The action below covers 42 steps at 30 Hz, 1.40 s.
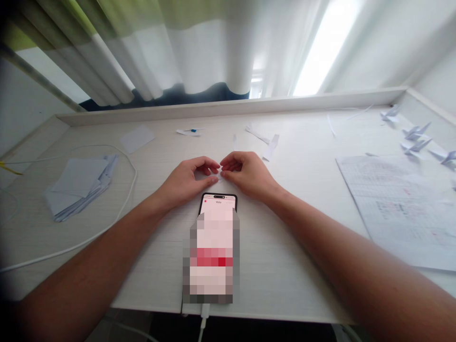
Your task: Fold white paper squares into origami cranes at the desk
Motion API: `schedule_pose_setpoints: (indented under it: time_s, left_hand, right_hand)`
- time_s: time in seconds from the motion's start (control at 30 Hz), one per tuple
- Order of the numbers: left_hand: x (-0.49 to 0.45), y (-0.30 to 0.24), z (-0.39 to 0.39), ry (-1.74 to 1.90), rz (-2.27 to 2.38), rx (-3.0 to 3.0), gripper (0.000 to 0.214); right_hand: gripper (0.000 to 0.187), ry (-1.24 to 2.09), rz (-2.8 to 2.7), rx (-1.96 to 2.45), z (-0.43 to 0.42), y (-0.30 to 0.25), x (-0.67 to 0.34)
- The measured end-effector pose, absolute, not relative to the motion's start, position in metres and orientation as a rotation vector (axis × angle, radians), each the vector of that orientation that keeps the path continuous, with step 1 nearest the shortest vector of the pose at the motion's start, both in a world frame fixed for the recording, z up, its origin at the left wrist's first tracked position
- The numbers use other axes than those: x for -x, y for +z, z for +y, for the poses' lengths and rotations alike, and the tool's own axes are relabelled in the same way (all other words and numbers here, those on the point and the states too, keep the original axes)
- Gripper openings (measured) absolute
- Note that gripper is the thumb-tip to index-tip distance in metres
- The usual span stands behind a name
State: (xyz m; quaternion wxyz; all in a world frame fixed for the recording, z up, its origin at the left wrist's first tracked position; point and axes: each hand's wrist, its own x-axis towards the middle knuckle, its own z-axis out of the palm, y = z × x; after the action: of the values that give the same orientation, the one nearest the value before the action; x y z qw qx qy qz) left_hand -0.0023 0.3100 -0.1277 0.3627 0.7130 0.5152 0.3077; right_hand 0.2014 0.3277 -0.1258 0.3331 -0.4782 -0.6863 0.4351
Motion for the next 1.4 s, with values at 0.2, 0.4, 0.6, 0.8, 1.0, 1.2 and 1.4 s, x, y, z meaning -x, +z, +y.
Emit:
schedule_pose_setpoints:
  time_s: [0.2,0.4,0.6,0.8,1.0,1.2,1.4]
  left_hand:
    - [0.0027,-0.1275,0.3109,0.813,1.304,-1.801,0.016]
    - [0.0031,-0.1275,0.3112,0.816,1.310,-1.785,0.015]
    - [0.0043,-0.1282,0.3111,0.789,1.303,-1.797,0.024]
    - [0.0061,-0.1295,0.3104,0.745,1.306,-1.846,0.031]
    - [0.0061,-0.1324,0.3099,0.765,1.290,-1.852,0.030]
    - [0.0055,-0.1319,0.3101,0.791,1.293,-1.829,0.029]
    - [0.0046,-0.1310,0.3099,0.797,1.267,-1.814,0.022]
  right_hand:
    - [0.008,1.097,-1.823,1.259,0.3271,-0.1260,-0.2007]
    - [0.009,1.078,-1.848,1.247,0.3280,-0.1272,-0.2014]
    - [0.012,1.045,-1.857,1.260,0.3273,-0.1262,-0.2000]
    - [0.014,0.968,-1.928,1.263,0.3258,-0.1255,-0.1985]
    - [0.008,0.981,-1.917,1.270,0.3257,-0.1247,-0.1999]
    - [0.011,1.020,-1.904,1.299,0.3247,-0.1228,-0.1993]
    - [0.015,0.906,-2.052,1.304,0.3246,-0.1267,-0.1970]
